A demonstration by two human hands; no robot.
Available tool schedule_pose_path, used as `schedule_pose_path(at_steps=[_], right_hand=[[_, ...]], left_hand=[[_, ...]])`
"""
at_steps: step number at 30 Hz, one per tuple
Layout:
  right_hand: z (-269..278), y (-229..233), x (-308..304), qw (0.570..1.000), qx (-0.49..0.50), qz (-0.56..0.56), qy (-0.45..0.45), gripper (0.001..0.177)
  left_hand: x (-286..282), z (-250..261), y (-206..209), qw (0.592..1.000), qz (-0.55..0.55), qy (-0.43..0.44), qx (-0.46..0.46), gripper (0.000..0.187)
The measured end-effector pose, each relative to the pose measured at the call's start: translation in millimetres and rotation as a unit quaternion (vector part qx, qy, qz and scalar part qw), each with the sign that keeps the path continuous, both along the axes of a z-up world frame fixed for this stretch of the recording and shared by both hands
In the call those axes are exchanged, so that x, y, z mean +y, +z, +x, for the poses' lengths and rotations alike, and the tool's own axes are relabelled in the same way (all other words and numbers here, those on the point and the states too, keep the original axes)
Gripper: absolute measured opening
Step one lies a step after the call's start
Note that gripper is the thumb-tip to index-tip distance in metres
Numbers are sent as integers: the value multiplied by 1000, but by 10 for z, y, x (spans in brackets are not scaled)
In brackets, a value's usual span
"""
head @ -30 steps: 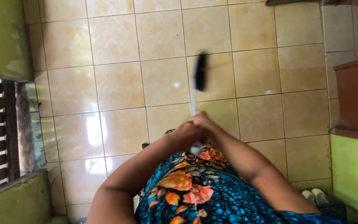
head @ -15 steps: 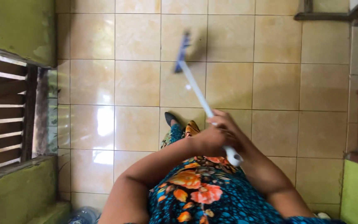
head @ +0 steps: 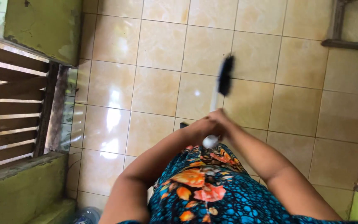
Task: Sweep the tiled floor using a broom.
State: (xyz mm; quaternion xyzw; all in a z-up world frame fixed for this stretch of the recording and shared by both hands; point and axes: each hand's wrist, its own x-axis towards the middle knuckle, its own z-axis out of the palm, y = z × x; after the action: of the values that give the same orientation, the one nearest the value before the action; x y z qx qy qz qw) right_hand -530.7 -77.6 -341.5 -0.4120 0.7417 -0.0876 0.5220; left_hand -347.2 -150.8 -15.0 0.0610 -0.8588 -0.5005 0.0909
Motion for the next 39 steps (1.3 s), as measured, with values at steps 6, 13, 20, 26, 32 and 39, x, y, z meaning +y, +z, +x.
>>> schedule_pose_path(at_steps=[6,13,20,26,32,39], right_hand=[[1881,-387,-1336,983,-111,86,117,25],[1715,660,-1981,911,-313,-140,230,23],[-126,1586,-1172,962,-249,-59,-96,28],[-1836,1464,-751,962,-8,-57,-266,26],[-2873,1526,-968,937,-52,-38,-344,24],[-2393,1718,-1510,979,-91,23,-183,25]], left_hand=[[-266,974,-47,980,-13,137,-144,20],[-815,833,280,961,-114,201,-154,26],[-578,-288,288,997,-49,52,43,33],[-641,-1665,-124,992,-34,-34,119,28],[-1077,-3197,-581,979,200,-34,36,13],[-1344,-2825,80,995,58,-63,-52,25]])
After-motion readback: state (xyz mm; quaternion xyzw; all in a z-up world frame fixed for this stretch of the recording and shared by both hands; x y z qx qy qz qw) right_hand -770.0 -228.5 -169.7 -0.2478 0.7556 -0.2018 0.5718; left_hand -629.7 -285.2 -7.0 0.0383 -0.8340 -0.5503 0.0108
